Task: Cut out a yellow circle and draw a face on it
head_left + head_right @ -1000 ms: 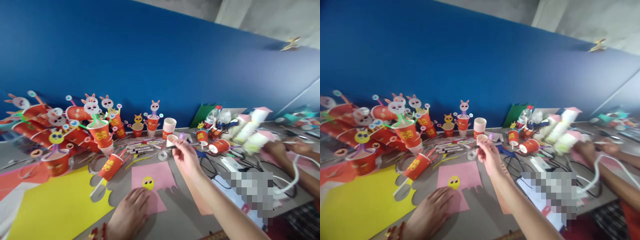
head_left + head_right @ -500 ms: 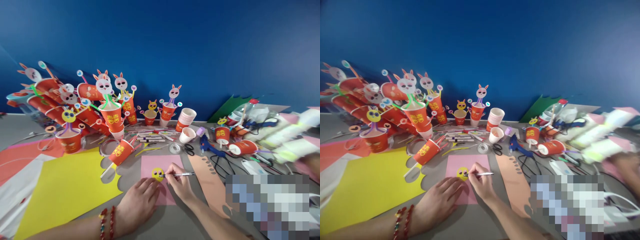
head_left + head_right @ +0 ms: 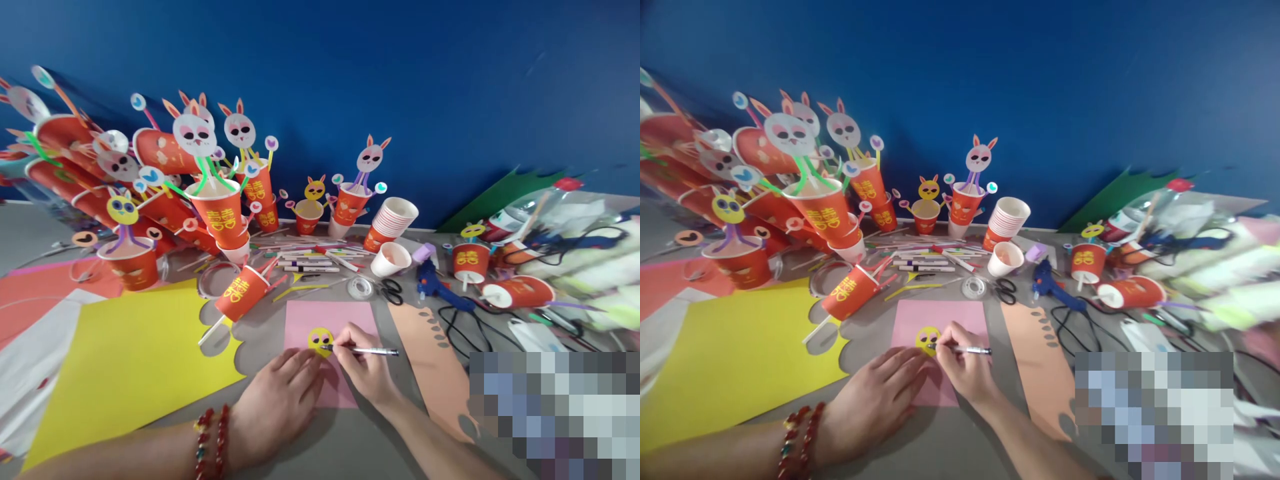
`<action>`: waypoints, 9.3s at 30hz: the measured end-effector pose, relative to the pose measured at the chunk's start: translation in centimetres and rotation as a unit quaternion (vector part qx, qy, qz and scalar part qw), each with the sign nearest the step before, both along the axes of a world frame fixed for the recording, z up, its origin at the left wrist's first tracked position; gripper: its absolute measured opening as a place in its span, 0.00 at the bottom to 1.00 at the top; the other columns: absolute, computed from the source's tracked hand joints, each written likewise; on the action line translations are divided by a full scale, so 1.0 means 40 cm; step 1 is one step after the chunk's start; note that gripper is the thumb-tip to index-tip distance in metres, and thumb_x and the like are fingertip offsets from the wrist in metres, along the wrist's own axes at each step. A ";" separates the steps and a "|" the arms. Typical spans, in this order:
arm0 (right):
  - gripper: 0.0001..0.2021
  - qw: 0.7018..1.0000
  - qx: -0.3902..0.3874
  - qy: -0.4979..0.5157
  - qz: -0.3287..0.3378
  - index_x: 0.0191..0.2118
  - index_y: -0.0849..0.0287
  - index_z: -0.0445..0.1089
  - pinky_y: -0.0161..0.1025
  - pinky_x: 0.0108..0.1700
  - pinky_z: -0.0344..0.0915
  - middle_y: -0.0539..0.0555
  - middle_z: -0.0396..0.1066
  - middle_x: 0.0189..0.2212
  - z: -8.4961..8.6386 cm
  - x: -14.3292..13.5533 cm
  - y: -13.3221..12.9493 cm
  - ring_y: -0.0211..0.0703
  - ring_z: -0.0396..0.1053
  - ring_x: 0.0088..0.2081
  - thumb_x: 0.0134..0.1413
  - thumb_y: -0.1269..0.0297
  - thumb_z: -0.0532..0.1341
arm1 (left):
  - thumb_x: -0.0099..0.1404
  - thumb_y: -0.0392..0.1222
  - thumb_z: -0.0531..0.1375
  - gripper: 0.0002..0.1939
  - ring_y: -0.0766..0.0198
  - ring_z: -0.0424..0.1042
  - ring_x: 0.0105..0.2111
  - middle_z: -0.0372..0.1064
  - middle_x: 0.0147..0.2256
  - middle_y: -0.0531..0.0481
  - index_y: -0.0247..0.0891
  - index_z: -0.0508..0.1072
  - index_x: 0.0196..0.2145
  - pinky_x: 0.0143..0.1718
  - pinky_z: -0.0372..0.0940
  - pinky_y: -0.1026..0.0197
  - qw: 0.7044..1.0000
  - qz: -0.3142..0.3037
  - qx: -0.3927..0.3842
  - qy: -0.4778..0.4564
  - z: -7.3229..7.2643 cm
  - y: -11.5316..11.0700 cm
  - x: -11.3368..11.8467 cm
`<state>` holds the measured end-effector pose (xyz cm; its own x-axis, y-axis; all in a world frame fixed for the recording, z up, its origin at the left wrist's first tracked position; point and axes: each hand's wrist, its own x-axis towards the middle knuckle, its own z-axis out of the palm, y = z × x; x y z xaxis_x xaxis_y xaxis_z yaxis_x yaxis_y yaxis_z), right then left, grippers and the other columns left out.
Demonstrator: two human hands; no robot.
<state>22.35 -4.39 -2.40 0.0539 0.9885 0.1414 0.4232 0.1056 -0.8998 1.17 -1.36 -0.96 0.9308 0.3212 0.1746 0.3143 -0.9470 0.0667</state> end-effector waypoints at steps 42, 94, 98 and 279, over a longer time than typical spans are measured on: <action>0.09 1.000 0.014 -0.023 -0.010 0.27 0.56 0.61 0.33 0.23 0.50 0.44 0.58 0.19 -0.006 -0.001 -0.001 0.34 0.54 0.20 0.60 0.70 0.55 | 0.75 0.50 0.53 0.23 0.50 0.65 0.59 0.68 0.58 0.41 0.30 0.68 0.58 0.59 0.60 0.50 1.000 -0.002 0.001 0.003 -0.008 -0.004 -0.004; 0.10 0.999 0.020 -0.009 -0.043 0.26 0.55 0.59 0.32 0.23 0.51 0.44 0.56 0.19 -0.004 0.001 -0.003 0.34 0.54 0.20 0.60 0.69 0.54 | 0.73 0.48 0.56 0.23 0.51 0.64 0.60 0.67 0.59 0.41 0.31 0.67 0.59 0.60 0.60 0.50 1.000 -0.004 -0.020 0.005 -0.006 -0.002 -0.005; 0.10 0.999 0.020 -0.014 -0.044 0.26 0.55 0.58 0.32 0.23 0.51 0.44 0.56 0.19 -0.003 -0.001 -0.002 0.34 0.54 0.20 0.60 0.70 0.54 | 0.74 0.49 0.55 0.23 0.50 0.65 0.59 0.68 0.58 0.41 0.30 0.68 0.58 0.59 0.61 0.50 1.000 -0.004 -0.005 -0.003 -0.004 -0.001 -0.003; 0.18 0.987 0.084 0.088 -0.101 0.30 0.56 0.65 0.34 0.28 0.62 0.49 0.69 0.24 0.156 0.215 -0.151 0.37 0.64 0.24 0.64 0.48 0.59 | 0.68 0.39 0.62 0.06 0.52 0.73 0.45 0.74 0.41 0.42 0.34 0.74 0.40 0.52 0.66 0.49 0.995 0.081 0.054 0.006 0.168 0.265 0.230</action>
<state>30.97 -10.42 3.85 0.2857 0.9185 0.2733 0.2889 0.1894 -0.9384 10.36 9.22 5.77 0.8708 0.4466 0.2057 0.4631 -0.8855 -0.0379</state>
